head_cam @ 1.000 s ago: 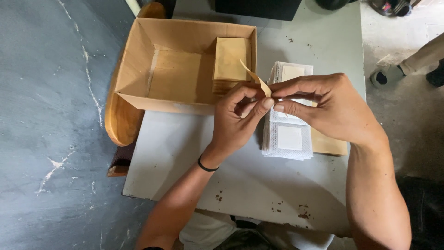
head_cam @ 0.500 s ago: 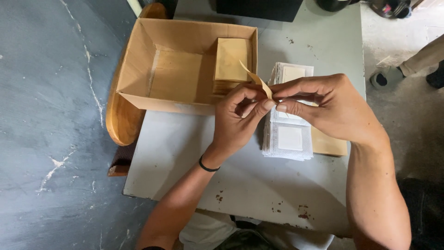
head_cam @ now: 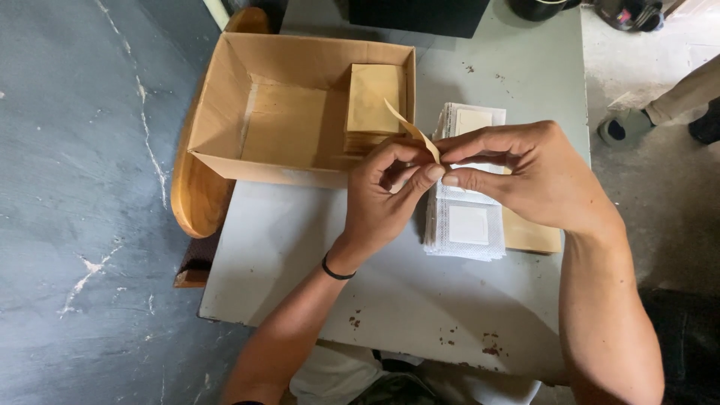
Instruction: The person picks up small brown pouches and white packets, places the packets inside the pouches, and then stacks the filled pouches.
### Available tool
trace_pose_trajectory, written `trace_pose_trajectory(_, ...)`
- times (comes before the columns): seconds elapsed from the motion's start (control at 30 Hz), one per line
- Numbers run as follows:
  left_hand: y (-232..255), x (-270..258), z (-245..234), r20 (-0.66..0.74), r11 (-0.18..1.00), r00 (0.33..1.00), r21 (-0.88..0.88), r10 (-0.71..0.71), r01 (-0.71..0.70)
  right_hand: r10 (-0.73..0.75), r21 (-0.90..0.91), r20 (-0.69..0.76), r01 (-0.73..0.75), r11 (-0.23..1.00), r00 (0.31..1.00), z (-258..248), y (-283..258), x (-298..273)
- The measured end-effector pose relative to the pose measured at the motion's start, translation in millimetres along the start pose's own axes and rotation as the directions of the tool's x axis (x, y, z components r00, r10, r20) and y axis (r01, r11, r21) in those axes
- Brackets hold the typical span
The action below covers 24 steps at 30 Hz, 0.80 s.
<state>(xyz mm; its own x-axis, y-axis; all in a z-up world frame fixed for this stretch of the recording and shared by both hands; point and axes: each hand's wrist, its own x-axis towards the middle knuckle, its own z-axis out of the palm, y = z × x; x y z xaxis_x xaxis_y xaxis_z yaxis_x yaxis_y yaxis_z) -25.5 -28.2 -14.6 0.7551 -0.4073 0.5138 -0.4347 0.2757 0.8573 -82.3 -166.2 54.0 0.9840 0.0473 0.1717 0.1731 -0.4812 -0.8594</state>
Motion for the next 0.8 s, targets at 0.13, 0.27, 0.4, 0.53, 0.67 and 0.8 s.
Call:
trace_pose_trajectory(0.13, 0, -1, 0, 0.002, 1.000, 1.000, -0.021, -0.003, 0.003, 0.043, 0.027, 0.000, -0.043, 0.999, 0.999, 0, 1, -1)
trace_pose_trajectory(0.27, 0, 0, 1, 0.007, 1.000, 1.000, -0.028, 0.002, -0.002, 0.035, 0.028, -0.003, -0.035, 0.999, 0.999, -1, 3, -1)
trace_pose_trajectory(0.4, 0, 1, 1, 0.011, 0.999, 1.000, -0.030, 0.012, -0.012, 0.017, 0.044, 0.003, -0.017, 0.999, 1.000, -1, 1, -1)
trace_pose_trajectory(0.53, -1, 1, 1, 0.002, 0.999, 0.999, 0.013, 0.045, -0.045, 0.023, 0.051, 0.002, -0.023, 0.998, 1.000, -3, 3, -1)
trace_pose_trajectory(0.67, 0, 0, 2, -0.009, 1.000, 1.000, 0.025, 0.013, -0.013, -0.018, 0.021, 0.007, 0.018, 1.000, 1.000, -2, -2, -1)
trace_pose_trajectory(0.8, 0, 0, 2, -0.017, 1.000, 1.000, 0.016, 0.024, -0.024, -0.098, -0.128, -0.029, 0.093, 0.987, 0.995, 1, -9, -2)
